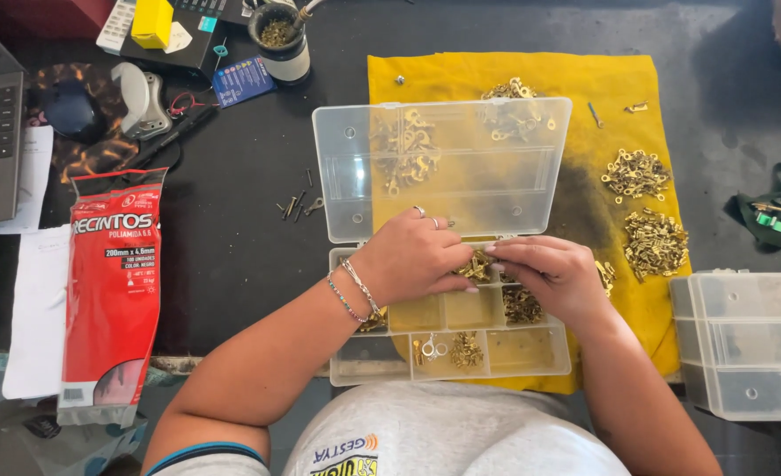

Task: Sorting small brass hardware components from a pile into a multi-compartment plastic organizer box.

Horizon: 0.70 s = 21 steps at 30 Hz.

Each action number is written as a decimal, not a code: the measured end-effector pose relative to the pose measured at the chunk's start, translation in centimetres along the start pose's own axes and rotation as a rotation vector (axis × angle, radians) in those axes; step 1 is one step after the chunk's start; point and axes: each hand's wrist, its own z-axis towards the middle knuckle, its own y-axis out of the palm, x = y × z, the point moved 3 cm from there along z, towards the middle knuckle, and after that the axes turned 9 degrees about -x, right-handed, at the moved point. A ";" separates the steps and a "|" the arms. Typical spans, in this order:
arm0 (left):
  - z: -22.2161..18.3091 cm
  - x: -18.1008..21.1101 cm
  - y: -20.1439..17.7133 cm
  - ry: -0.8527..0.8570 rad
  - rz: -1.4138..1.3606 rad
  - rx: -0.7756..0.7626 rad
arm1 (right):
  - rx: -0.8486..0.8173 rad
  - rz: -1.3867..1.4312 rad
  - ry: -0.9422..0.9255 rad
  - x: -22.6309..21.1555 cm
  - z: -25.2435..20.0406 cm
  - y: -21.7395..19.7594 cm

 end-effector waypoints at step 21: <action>0.9 0.3 -1.6 0.059 0.068 -0.174 | 0.055 -0.461 0.589 4.9 -11.2 -6.1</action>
